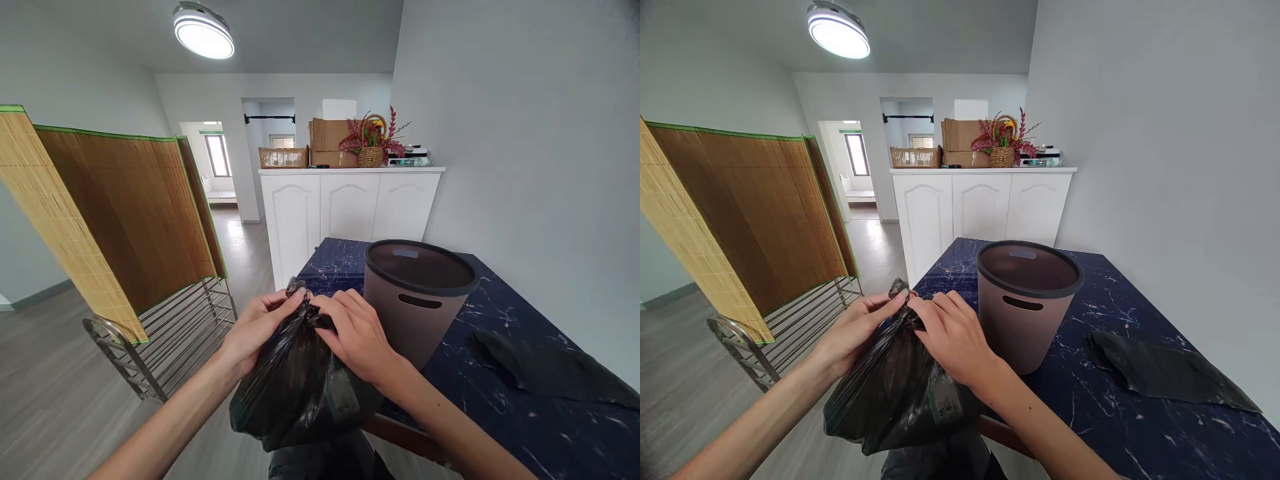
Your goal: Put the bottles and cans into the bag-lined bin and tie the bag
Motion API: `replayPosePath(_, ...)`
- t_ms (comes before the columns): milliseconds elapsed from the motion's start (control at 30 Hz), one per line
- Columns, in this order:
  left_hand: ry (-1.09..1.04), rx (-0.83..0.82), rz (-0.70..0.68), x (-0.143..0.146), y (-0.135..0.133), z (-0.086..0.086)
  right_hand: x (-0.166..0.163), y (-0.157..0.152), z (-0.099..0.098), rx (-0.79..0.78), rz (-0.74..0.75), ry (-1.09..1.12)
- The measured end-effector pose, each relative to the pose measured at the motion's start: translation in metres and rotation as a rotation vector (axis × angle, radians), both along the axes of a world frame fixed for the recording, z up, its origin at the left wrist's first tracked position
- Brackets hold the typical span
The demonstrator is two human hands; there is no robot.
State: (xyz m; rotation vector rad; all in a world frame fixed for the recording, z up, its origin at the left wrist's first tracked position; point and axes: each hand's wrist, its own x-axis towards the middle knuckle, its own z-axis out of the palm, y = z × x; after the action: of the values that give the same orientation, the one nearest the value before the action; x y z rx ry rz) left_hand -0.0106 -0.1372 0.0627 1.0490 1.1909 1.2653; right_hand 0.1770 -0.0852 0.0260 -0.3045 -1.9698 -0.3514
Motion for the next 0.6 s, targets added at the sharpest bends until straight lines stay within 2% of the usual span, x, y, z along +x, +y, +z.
replayPosePath(167,-0.034,-0.007,0.026,-0.025,0.009,-0.022,0.021,-0.009,-0.018,-0.125,0.079,-0.152)
replayPosePath(333,0.015,-0.034,0.064,-0.048,0.017,-0.049,0.036,-0.029,-0.048,-0.491,0.132,-0.251)
replayPosePath(400,0.052,-0.056,0.056,-0.053,0.018,-0.055,0.038,-0.035,-0.055,-0.588,0.137,-0.269)
replayPosePath(500,0.049,-0.055,0.029,-0.053,0.020,-0.058,0.037,-0.040,-0.052,-0.668,0.109,-0.314)
replayPosePath(600,0.004,0.024,0.013,-0.046,0.019,-0.055,0.032,-0.038,-0.040,-0.729,0.033,-0.418)
